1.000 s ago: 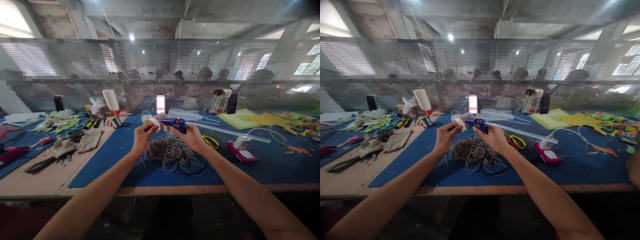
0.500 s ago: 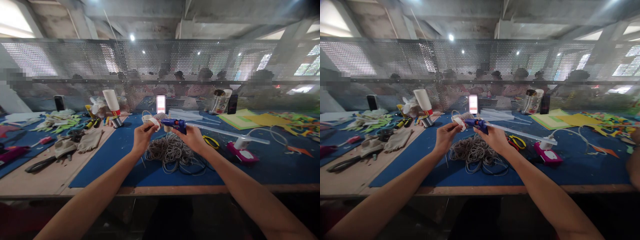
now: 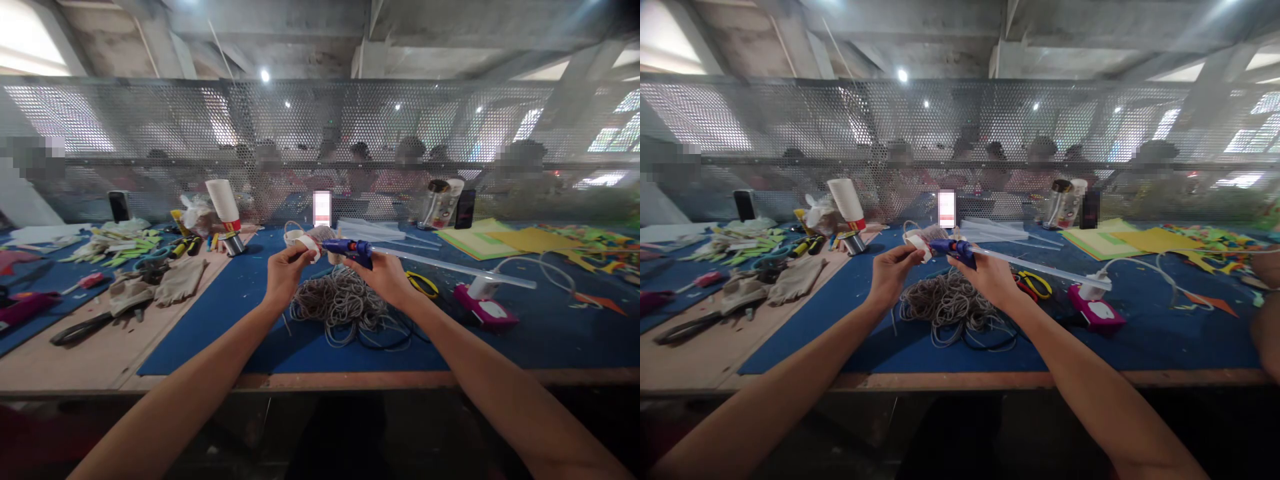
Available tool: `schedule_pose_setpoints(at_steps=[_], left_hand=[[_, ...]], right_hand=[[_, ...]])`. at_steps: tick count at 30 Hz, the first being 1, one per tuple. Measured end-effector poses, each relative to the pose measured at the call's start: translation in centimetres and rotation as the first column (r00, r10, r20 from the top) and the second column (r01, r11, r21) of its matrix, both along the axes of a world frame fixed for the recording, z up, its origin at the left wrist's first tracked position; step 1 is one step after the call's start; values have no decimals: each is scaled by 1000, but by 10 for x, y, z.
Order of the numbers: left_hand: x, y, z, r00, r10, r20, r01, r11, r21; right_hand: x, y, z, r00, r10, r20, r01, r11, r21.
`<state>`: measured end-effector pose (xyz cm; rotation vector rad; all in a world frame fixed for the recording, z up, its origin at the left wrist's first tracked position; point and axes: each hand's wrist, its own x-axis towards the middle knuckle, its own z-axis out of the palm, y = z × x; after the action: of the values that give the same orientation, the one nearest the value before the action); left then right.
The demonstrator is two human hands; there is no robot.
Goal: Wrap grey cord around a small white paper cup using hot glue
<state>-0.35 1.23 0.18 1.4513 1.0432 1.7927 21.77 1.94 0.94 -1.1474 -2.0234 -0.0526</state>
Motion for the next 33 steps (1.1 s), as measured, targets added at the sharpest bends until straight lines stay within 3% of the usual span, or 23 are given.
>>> schedule_pose_setpoints(at_steps=[26,33], left_hand=[[-2,3,1,983,-49,179,66,994,-91],[-5,6,-1,969,-72,235,102,988,-117]], right_hand=[[1,0,0,997,-26,79,27,1000,-12],[0,1,3,1000,-6,-6,6,995,-96]])
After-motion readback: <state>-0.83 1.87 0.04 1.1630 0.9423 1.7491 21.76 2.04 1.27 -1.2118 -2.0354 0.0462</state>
